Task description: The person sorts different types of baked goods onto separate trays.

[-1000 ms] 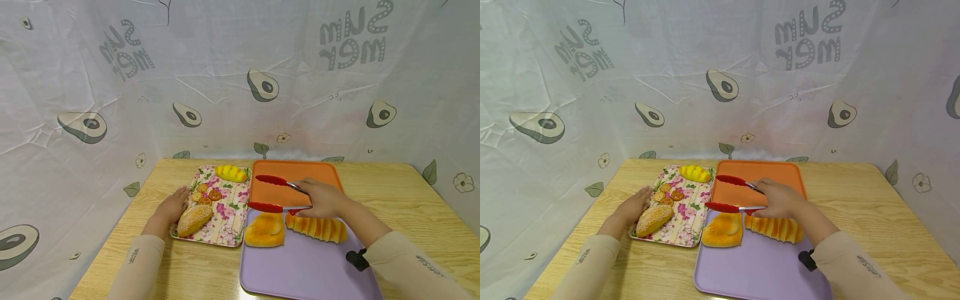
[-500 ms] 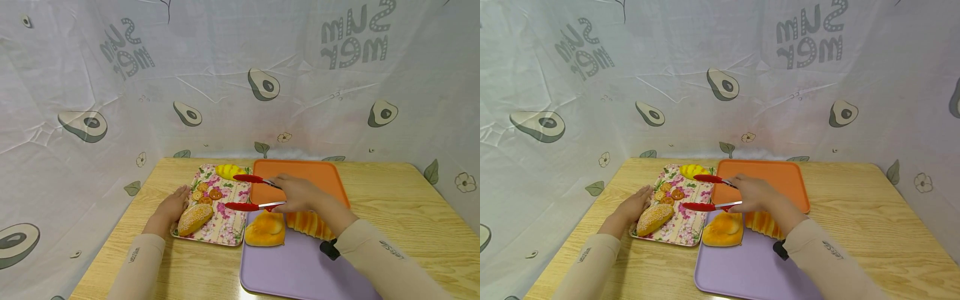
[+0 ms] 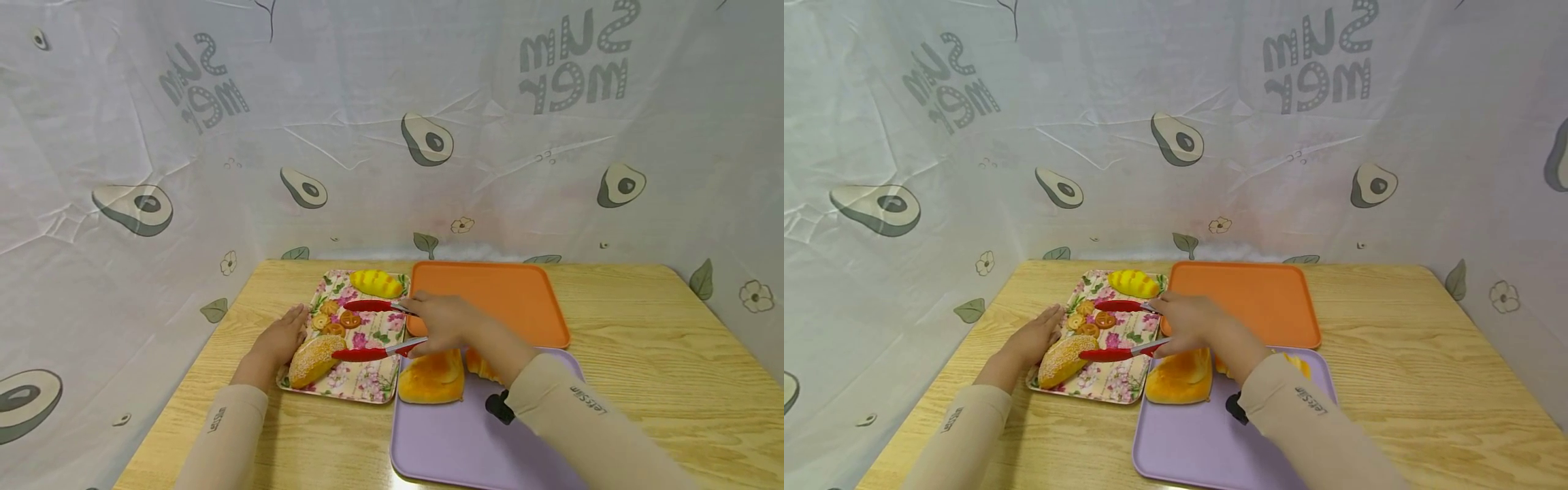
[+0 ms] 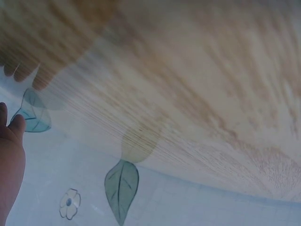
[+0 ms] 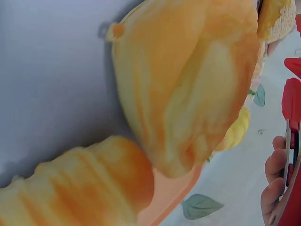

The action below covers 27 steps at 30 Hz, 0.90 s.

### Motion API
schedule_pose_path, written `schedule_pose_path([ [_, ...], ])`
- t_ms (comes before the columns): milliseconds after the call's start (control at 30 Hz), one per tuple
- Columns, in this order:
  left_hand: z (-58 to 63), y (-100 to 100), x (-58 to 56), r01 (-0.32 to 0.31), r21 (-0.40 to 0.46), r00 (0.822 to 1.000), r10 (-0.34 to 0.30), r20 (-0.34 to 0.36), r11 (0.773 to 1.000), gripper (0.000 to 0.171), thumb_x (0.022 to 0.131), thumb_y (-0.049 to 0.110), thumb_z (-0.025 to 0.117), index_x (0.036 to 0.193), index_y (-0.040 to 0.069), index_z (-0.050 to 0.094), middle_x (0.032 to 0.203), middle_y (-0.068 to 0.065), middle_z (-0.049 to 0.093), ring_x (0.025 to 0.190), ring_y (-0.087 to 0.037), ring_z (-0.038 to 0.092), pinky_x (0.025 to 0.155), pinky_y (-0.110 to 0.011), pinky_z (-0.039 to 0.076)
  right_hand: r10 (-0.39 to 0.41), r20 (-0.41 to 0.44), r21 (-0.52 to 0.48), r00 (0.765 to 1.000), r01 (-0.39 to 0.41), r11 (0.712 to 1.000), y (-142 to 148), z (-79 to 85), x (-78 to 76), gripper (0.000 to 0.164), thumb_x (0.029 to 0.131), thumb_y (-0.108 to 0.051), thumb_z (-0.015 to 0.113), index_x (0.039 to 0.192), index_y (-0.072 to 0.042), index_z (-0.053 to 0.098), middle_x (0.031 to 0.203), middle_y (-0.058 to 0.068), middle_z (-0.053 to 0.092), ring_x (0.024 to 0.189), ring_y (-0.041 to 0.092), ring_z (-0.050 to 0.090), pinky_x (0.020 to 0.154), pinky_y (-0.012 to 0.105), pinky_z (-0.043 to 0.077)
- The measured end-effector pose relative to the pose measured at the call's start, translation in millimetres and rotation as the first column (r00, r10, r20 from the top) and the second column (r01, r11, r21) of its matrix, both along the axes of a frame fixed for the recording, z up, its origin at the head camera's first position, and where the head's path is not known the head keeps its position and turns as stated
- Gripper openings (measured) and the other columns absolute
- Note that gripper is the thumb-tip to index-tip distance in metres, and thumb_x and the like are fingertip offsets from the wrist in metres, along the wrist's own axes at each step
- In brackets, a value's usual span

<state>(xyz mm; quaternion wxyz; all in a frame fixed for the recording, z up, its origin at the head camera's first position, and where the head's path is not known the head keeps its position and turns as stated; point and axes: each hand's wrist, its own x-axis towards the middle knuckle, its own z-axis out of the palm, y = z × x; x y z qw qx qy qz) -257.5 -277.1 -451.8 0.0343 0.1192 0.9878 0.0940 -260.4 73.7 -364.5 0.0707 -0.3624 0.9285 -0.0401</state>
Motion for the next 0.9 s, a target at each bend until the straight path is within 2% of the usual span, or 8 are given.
schedule_pose_path([
  [300,0.3,0,0.6,0.000,0.004,1.000,0.000,0.002,1.000,0.054,0.102,0.017,0.044,0.150,-0.001,0.025,0.154,-0.020,0.021,0.140,-0.037,0.019,0.111,-0.054,0.021,0.039,-0.006,0.052,0.999,-0.039,0.998,-19,-6.0,2.3,0.090,0.074,-0.060,0.070,0.147,-0.017,0.039,0.148,0.009,0.038,0.124,0.026,0.049,0.089,0.042,0.050],
  [467,-1.0,0,0.3,0.000,0.002,1.000,0.000,-0.009,1.000,0.054,0.102,0.017,0.045,0.149,-0.002,0.026,0.154,-0.020,0.022,0.140,-0.037,0.020,0.110,-0.054,0.022,0.062,-0.014,0.065,0.998,-0.060,0.996,-26,-5.6,5.3,0.085,0.076,-0.056,0.071,0.146,-0.017,0.042,0.144,0.007,0.043,0.104,0.020,0.061,0.082,0.036,0.053],
  [567,-1.8,-1,-0.2,-0.005,0.005,1.000,0.005,-0.005,1.000,0.055,0.102,0.018,0.045,0.149,-0.001,0.026,0.154,-0.019,0.022,0.140,-0.037,0.019,0.110,-0.054,0.022,0.073,-0.016,0.079,0.997,-0.071,0.994,-30,-4.5,6.7,0.084,0.078,-0.056,0.070,0.146,-0.016,0.041,0.141,0.005,0.045,0.094,0.016,0.062,0.078,0.033,0.053],
  [900,-2.2,0,-0.1,0.006,0.005,1.000,-0.006,-0.023,1.000,0.053,0.101,0.015,0.045,0.148,-0.003,0.028,0.153,-0.021,0.023,0.139,-0.038,0.021,0.110,-0.054,0.023,0.079,-0.022,0.097,0.997,-0.076,0.992,-40,-7.7,9.2,0.083,0.077,-0.054,0.072,0.145,-0.015,0.042,0.136,0.005,0.048,0.087,0.015,0.061,0.076,0.032,0.054],
])
